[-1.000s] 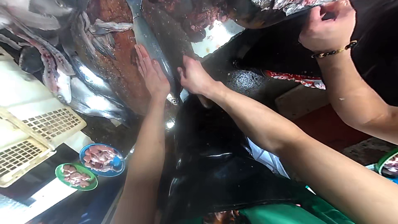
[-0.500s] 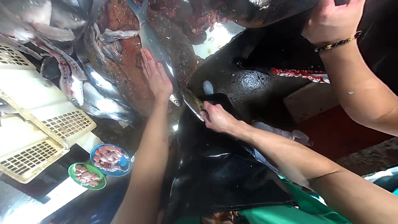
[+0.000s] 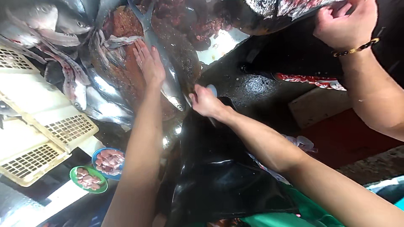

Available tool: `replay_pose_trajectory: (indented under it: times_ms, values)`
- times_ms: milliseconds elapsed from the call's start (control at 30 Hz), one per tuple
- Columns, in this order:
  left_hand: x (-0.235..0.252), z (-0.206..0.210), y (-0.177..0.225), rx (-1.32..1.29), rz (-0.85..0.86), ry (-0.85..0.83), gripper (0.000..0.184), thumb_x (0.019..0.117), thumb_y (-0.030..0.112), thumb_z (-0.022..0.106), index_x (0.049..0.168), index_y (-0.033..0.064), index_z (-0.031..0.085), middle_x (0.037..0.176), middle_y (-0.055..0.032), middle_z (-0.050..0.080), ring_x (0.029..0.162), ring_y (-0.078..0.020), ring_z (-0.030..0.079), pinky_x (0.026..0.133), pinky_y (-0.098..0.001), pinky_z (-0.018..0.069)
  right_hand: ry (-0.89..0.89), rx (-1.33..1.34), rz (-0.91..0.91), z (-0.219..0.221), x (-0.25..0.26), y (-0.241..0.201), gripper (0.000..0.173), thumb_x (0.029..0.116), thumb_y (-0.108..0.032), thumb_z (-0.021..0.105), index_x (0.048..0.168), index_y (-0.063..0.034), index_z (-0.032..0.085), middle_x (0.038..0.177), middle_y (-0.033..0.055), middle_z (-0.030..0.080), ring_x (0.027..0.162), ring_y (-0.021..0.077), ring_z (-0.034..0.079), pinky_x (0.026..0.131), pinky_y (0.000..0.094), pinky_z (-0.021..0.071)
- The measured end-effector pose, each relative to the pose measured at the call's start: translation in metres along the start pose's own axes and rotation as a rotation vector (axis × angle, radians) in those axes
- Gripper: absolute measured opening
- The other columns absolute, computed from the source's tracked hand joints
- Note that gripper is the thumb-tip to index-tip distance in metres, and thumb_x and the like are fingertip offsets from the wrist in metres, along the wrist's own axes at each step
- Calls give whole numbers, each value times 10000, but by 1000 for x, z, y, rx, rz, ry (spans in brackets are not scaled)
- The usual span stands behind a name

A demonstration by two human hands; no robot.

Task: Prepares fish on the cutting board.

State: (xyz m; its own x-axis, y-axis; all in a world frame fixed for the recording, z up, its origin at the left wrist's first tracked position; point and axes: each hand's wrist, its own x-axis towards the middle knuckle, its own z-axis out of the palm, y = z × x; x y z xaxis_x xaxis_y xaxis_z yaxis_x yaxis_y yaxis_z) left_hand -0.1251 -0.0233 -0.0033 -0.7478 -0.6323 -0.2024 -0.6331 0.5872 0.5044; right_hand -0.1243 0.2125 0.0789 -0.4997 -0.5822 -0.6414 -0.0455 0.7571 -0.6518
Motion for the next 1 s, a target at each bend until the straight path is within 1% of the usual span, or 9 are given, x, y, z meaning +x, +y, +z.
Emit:
replay_pose_trajectory:
  times_ms: [167, 267, 367, 467, 633, 733, 900, 967, 1000]
  values:
    - [0, 4, -4, -5, 38, 39, 731, 1093, 498, 148, 1635, 7, 142, 1720, -166, 112, 1600, -314, 56, 1299, -436, 21, 83, 49, -63, -12, 48, -18, 208, 1041, -248, 533, 1111, -60, 586, 828, 95, 659, 761, 249, 693, 691, 456, 578]
    - [0, 4, -5, -11, 72, 55, 747, 1092, 505, 158, 1632, -10, 120, 1723, -180, 50, 1602, -319, 20, 1300, -448, 2, 34, 35, -53, -12, 21, -8, 239, 1048, -258, 530, 1148, -49, 591, 832, 106, 662, 763, 263, 695, 696, 477, 583]
    - [6, 1, -5, -11, 66, 70, 770, 1078, 531, 185, 1646, 29, 52, 1722, -188, -46, 1596, -352, -27, 1293, -492, -3, -46, -13, -8, -12, 0, -5, 235, 1051, -270, 523, 1139, -61, 587, 823, 96, 656, 761, 255, 695, 688, 464, 585]
    - [11, 0, -6, -33, 73, 65, 753, 1079, 514, 202, 1650, 45, 57, 1716, -209, -53, 1592, -378, -37, 1290, -504, -14, -27, -23, -6, -21, 32, -20, 242, 1049, -269, 529, 1114, -46, 597, 847, 118, 666, 779, 278, 699, 702, 488, 582]
    - [11, -1, -3, -42, 32, 42, 720, 1087, 494, 188, 1655, 69, 60, 1717, -200, -62, 1593, -369, -35, 1292, -499, -6, 33, 32, -14, -36, 93, -49, 221, 1040, -255, 535, 1120, -55, 586, 859, 111, 669, 655, 236, 693, 577, 430, 587]
    - [14, -2, -3, -59, 11, 30, 745, 1080, 532, 174, 1656, 71, 71, 1715, -208, -75, 1589, -388, -49, 1286, -522, -6, 29, 36, -13, -38, 89, -47, 237, 1048, -265, 526, 1142, -57, 592, 877, 121, 667, 682, 246, 693, 589, 441, 585]
    - [30, -4, 1, -53, -93, 16, 753, 1068, 574, 209, 1666, 134, 84, 1708, -207, -132, 1575, -421, -106, 1269, -568, -9, -31, -53, -42, -32, 51, -27, 223, 1042, -262, 545, 1096, -53, 601, 841, 118, 660, 772, 279, 693, 701, 494, 576]
    - [32, -3, 0, -38, -107, 11, 749, 1063, 583, 177, 1669, 158, 62, 1704, -209, -151, 1569, -430, -129, 1256, -599, -30, -64, -51, -23, -37, 61, -32, 241, 1052, -269, 538, 1102, -44, 608, 845, 126, 663, 742, 277, 693, 676, 488, 580]
    - [33, -3, -1, -30, -110, 10, 748, 1061, 589, 156, 1669, 165, 56, 1703, -207, -157, 1569, -431, -132, 1258, -602, -29, -71, -30, -12, -40, 73, -38, 251, 1057, -276, 529, 1100, -42, 607, 826, 126, 659, 668, 261, 687, 610, 468, 588]
